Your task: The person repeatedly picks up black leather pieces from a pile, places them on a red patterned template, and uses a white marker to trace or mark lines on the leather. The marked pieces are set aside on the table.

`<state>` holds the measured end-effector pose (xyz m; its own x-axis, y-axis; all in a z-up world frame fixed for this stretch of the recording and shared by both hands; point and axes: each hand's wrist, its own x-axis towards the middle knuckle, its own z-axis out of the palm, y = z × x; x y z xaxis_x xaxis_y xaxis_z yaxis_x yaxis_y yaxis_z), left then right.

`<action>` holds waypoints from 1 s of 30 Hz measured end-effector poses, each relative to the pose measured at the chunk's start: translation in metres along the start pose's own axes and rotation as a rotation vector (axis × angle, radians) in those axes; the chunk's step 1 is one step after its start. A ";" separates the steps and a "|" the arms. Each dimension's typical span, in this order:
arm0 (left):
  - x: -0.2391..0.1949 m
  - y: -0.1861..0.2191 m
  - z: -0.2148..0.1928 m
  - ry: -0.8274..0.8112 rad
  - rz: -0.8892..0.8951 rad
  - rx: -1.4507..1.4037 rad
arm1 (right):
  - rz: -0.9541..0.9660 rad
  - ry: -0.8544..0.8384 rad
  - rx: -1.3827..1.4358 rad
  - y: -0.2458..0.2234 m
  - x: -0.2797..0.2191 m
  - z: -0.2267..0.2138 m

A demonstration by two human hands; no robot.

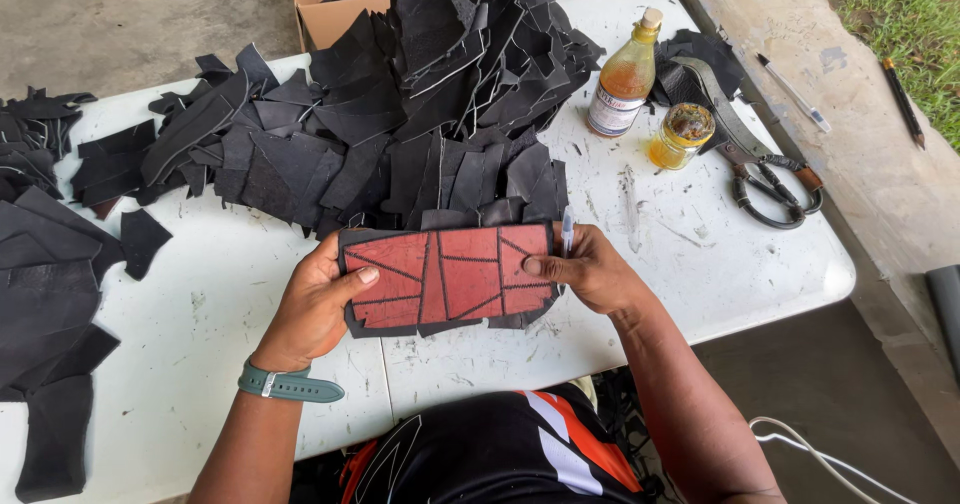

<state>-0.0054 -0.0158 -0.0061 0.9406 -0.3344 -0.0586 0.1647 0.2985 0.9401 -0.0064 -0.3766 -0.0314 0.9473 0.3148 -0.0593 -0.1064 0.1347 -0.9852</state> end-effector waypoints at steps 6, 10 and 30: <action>0.004 0.012 0.009 -0.010 -0.088 0.224 | 0.058 0.019 -0.070 -0.001 0.004 -0.015; 0.005 0.016 0.017 -0.039 -0.145 0.260 | 0.079 0.061 -0.163 0.002 0.001 -0.027; -0.007 -0.054 -0.015 0.102 -0.350 0.315 | -0.196 0.067 -1.121 -0.036 -0.011 0.031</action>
<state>-0.0167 -0.0155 -0.0612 0.8717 -0.2726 -0.4073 0.3931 -0.1073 0.9132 -0.0219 -0.3557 0.0095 0.9358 0.3252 0.1360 0.3429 -0.7502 -0.5654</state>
